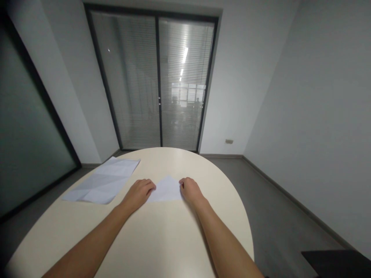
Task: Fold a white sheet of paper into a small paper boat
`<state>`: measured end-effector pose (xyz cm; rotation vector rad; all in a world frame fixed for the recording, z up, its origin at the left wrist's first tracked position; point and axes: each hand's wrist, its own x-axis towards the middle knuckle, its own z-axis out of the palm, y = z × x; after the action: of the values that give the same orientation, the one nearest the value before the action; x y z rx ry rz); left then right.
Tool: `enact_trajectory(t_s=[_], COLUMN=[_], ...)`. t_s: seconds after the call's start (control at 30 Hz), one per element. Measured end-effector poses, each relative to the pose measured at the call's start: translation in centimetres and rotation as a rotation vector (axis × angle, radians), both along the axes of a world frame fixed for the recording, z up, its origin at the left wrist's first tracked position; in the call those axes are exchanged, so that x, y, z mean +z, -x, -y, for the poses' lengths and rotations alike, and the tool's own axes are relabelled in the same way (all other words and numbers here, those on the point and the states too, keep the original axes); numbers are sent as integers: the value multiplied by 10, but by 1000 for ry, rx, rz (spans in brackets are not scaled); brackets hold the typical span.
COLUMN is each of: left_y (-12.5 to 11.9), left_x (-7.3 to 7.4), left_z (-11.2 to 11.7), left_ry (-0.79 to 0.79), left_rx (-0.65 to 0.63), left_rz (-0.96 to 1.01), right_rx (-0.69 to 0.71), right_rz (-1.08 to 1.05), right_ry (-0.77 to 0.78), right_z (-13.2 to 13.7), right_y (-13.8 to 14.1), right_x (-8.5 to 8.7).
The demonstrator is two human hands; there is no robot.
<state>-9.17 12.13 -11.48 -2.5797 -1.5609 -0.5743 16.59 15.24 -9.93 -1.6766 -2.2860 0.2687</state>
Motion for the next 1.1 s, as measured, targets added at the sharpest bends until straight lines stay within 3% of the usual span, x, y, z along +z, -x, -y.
enact_trajectory(t_s=[0.33, 0.6, 0.8, 0.97, 1.1], left_y=[-7, -25, -39, -41, -43], left_x=[9, 23, 22, 22, 23], left_z=[6, 18, 23, 24, 25], left_ry=[69, 154, 172, 145, 104], left_rx=[25, 123, 148, 178, 174], left_rz=[-84, -238, -273, -266, -269], right_rx=[-45, -125, -53, 68, 81], right_rz=[160, 254, 245, 159, 82], right_ry=[12, 41, 82, 141, 80], right_z=[11, 41, 62, 47, 35], right_y=[8, 45, 78, 66, 55], right_x=[13, 23, 10, 1, -4])
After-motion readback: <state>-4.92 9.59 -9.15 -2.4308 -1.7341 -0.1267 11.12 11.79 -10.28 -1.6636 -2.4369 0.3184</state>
